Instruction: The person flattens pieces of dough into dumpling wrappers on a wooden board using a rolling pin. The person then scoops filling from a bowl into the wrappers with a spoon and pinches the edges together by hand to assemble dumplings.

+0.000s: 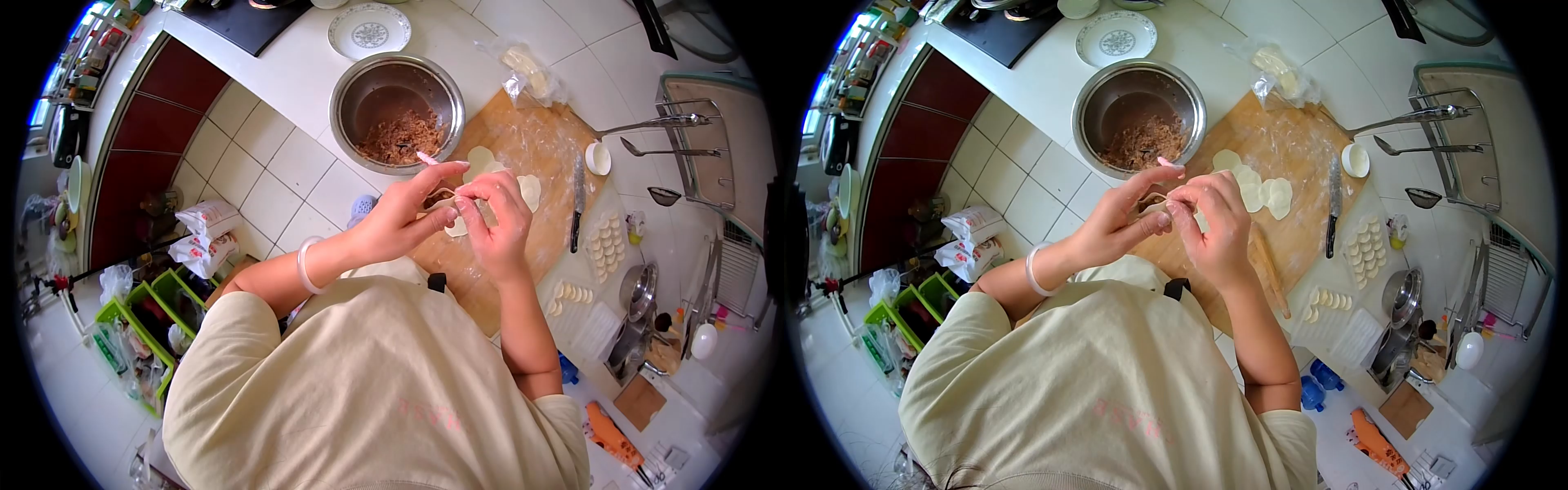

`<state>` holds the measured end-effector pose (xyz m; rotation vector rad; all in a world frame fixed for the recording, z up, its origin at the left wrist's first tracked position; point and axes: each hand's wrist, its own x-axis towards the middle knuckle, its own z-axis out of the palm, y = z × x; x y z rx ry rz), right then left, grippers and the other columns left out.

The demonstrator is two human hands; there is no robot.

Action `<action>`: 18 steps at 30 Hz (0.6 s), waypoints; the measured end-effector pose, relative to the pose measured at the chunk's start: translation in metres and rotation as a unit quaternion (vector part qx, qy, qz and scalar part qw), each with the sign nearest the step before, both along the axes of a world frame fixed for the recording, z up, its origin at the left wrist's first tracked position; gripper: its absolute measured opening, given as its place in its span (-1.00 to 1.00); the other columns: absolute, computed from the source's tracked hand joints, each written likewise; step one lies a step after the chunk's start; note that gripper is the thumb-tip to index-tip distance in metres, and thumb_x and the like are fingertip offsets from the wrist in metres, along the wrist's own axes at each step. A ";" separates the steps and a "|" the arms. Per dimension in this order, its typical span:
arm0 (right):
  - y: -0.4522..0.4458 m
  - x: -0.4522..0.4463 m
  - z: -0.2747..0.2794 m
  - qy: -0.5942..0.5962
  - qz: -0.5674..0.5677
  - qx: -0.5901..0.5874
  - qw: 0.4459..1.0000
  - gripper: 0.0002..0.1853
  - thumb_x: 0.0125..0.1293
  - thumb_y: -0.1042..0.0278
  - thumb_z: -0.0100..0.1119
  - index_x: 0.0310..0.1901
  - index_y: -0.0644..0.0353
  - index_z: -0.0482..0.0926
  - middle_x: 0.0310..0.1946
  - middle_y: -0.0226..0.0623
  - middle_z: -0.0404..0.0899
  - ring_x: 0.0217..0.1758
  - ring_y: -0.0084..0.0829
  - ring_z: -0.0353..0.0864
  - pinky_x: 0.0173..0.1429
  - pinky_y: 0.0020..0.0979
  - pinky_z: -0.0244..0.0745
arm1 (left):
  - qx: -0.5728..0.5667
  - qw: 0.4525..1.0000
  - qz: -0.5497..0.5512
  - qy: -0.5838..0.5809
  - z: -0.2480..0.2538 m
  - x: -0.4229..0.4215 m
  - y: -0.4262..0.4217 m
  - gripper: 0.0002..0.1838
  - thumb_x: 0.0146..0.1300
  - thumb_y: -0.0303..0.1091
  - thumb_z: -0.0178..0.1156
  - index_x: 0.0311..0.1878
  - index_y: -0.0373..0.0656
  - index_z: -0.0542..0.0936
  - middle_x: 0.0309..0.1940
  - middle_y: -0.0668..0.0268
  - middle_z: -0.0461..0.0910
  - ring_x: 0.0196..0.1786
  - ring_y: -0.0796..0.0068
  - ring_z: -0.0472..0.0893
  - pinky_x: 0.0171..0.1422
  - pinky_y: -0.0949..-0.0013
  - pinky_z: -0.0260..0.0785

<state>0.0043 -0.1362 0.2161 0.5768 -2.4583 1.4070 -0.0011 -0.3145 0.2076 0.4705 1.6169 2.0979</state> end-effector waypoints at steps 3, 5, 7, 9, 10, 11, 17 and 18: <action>0.001 0.000 0.001 0.077 0.002 0.031 0.997 -0.87 0.16 0.54 0.29 -0.26 0.21 0.57 -0.34 -0.29 0.54 -0.30 -0.32 0.46 -0.25 -0.32 0.44 | -0.007 1.000 0.007 0.023 -0.006 0.001 0.001 -0.53 0.39 -0.50 0.08 0.33 -0.30 0.26 0.14 0.22 0.44 0.06 0.54 0.51 0.08 0.40 0.46; 0.001 0.001 0.004 0.124 -0.024 0.056 0.990 -0.87 0.14 0.52 0.31 -0.27 0.22 0.57 -0.32 -0.30 0.55 -0.28 -0.31 0.48 -0.24 -0.34 0.45 | 0.013 0.998 0.029 0.051 -0.014 0.003 0.004 -0.54 0.39 -0.50 0.09 0.31 -0.30 0.28 0.15 0.21 0.44 0.08 0.52 0.52 0.09 0.39 0.47; -0.002 0.003 0.010 0.107 -0.036 0.027 0.993 -0.86 0.14 0.51 0.32 -0.27 0.22 0.58 -0.31 -0.30 0.55 -0.27 -0.31 0.49 -0.23 -0.35 0.45 | 0.092 0.995 0.030 -0.025 -0.017 0.004 0.001 -0.60 0.38 -0.49 0.11 0.25 -0.32 0.34 0.13 0.19 0.46 0.06 0.51 0.55 0.09 0.37 0.49; -0.004 0.005 0.010 0.090 -0.044 -0.002 0.995 -0.86 0.13 0.51 0.33 -0.26 0.22 0.58 -0.31 -0.30 0.56 -0.27 -0.30 0.50 -0.23 -0.36 0.46 | 0.110 0.992 0.031 -0.049 -0.015 0.004 0.000 -0.64 0.36 -0.54 0.11 0.20 -0.33 0.37 0.11 0.20 0.46 0.01 0.51 0.56 0.07 0.37 0.50; -0.003 0.006 0.007 0.088 -0.053 -0.017 0.995 -0.85 0.13 0.50 0.33 -0.25 0.22 0.59 -0.30 -0.29 0.56 -0.27 -0.30 0.51 -0.23 -0.36 0.46 | 0.130 0.988 0.034 -0.071 -0.014 0.003 0.000 -0.67 0.34 -0.58 0.11 0.16 -0.33 0.40 0.09 0.21 0.46 -0.03 0.51 0.58 0.05 0.37 0.51; -0.002 0.006 0.004 0.085 -0.062 -0.032 0.994 -0.84 0.14 0.50 0.33 -0.24 0.22 0.59 -0.30 -0.29 0.56 -0.27 -0.29 0.52 -0.23 -0.37 0.46 | 0.130 0.988 0.033 -0.070 -0.014 0.002 0.001 -0.67 0.34 -0.58 0.11 0.16 -0.33 0.40 0.09 0.21 0.46 -0.03 0.51 0.58 0.05 0.37 0.51; -0.002 0.011 -0.004 0.124 -0.075 -0.026 0.989 -0.84 0.14 0.52 0.33 -0.24 0.24 0.58 -0.30 -0.28 0.56 -0.30 -0.29 0.51 -0.28 -0.38 0.46 | 0.151 0.985 0.054 -0.070 -0.011 0.006 0.005 -0.69 0.36 -0.56 0.10 0.15 -0.34 0.40 0.07 0.21 0.46 -0.05 0.50 0.59 0.02 0.39 0.51; -0.003 0.011 -0.004 0.124 -0.077 -0.026 0.989 -0.84 0.14 0.52 0.33 -0.24 0.24 0.58 -0.30 -0.28 0.56 -0.30 -0.29 0.51 -0.28 -0.38 0.46 | 0.151 0.984 0.054 -0.078 -0.010 0.008 0.006 -0.68 0.37 -0.51 0.11 0.15 -0.32 0.41 0.02 0.21 0.51 -0.06 0.50 0.59 0.03 0.38 0.51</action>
